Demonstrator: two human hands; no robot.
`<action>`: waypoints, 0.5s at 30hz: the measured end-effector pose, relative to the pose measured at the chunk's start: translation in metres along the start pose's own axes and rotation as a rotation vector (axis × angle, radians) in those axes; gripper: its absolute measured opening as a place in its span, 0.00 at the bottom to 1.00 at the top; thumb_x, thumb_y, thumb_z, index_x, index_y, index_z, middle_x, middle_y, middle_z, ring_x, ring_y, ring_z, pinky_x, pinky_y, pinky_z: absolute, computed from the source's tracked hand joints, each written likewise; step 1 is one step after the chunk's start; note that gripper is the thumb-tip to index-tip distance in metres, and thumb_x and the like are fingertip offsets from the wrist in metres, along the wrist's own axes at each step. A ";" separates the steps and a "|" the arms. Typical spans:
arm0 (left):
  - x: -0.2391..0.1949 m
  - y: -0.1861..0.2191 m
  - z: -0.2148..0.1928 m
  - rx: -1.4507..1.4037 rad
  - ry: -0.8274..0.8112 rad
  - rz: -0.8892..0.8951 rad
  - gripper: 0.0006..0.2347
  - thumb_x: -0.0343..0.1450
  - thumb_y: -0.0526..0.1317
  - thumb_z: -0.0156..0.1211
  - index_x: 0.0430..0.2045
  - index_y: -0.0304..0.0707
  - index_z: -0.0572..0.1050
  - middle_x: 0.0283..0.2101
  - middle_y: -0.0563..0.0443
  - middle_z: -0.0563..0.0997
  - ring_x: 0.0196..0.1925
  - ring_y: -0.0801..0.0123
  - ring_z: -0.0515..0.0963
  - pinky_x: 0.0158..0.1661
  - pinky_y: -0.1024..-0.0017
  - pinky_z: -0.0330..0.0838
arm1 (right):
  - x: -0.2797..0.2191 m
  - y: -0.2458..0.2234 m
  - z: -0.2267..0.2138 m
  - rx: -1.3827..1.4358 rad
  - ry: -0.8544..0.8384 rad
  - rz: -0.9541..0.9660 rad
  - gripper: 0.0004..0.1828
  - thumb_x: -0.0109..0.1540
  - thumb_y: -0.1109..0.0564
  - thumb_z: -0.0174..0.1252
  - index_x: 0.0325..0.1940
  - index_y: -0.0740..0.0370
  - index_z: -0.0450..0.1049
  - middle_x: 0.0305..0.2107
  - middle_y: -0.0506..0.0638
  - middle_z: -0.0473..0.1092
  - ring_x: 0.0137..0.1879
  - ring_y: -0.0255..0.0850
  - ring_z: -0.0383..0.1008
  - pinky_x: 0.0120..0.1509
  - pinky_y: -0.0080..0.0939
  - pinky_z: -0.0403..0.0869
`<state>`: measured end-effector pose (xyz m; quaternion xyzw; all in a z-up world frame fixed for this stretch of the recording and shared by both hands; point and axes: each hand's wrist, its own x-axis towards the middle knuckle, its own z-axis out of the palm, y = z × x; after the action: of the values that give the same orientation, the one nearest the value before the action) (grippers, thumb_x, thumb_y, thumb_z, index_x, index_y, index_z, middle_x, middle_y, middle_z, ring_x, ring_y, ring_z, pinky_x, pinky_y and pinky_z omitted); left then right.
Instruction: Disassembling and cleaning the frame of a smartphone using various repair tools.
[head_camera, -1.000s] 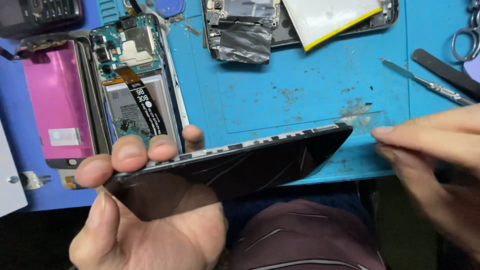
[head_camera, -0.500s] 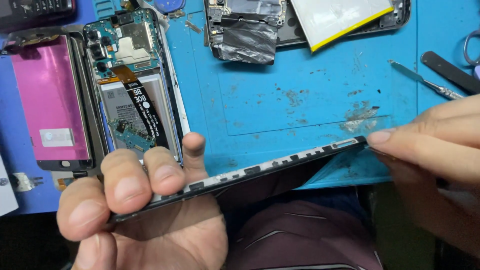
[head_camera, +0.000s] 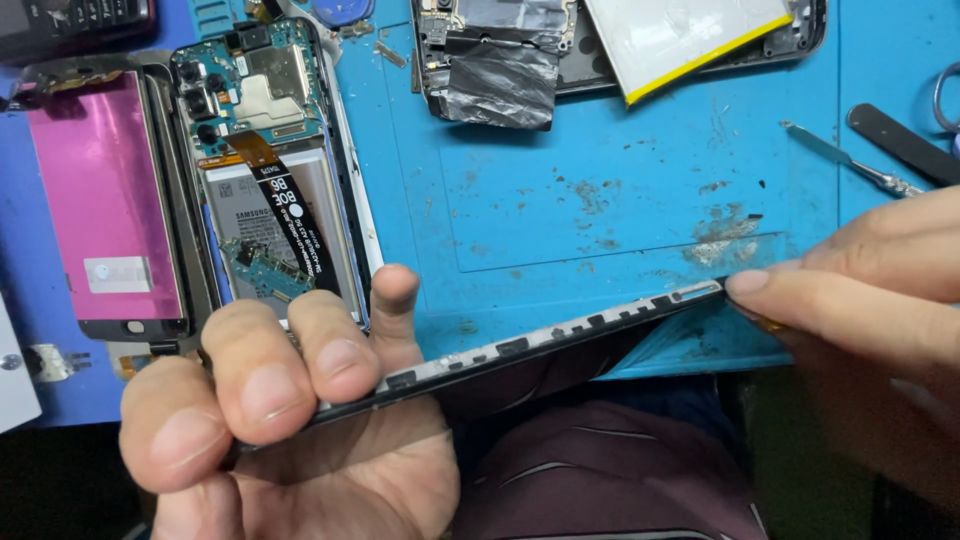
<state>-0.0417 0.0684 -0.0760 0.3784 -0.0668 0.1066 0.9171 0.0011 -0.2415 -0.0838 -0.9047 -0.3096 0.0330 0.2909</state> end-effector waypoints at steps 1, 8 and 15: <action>0.000 0.000 0.000 0.000 0.000 0.000 0.08 0.87 0.39 0.60 0.55 0.43 0.85 0.53 0.54 0.81 0.59 0.67 0.78 0.79 0.43 0.60 | -0.001 0.001 0.000 -0.001 0.000 0.000 0.18 0.57 0.64 0.60 0.52 0.60 0.72 0.37 0.51 0.74 0.40 0.41 0.76 0.49 0.43 0.77; 0.002 0.000 -0.002 0.012 -0.027 0.012 0.07 0.86 0.39 0.59 0.53 0.43 0.84 0.51 0.54 0.82 0.56 0.67 0.79 0.79 0.43 0.58 | -0.004 0.004 0.004 0.031 -0.006 0.071 0.12 0.60 0.61 0.57 0.48 0.58 0.74 0.31 0.48 0.74 0.39 0.38 0.75 0.48 0.40 0.77; 0.004 -0.004 0.003 0.045 -0.018 0.058 0.06 0.86 0.40 0.60 0.51 0.44 0.83 0.49 0.56 0.82 0.53 0.69 0.79 0.78 0.45 0.59 | -0.005 0.000 0.003 0.041 -0.001 0.101 0.13 0.59 0.62 0.58 0.48 0.60 0.74 0.32 0.49 0.75 0.36 0.38 0.76 0.45 0.39 0.77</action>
<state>-0.0369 0.0635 -0.0758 0.3978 -0.0837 0.1312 0.9042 -0.0035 -0.2425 -0.0872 -0.9131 -0.2629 0.0544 0.3070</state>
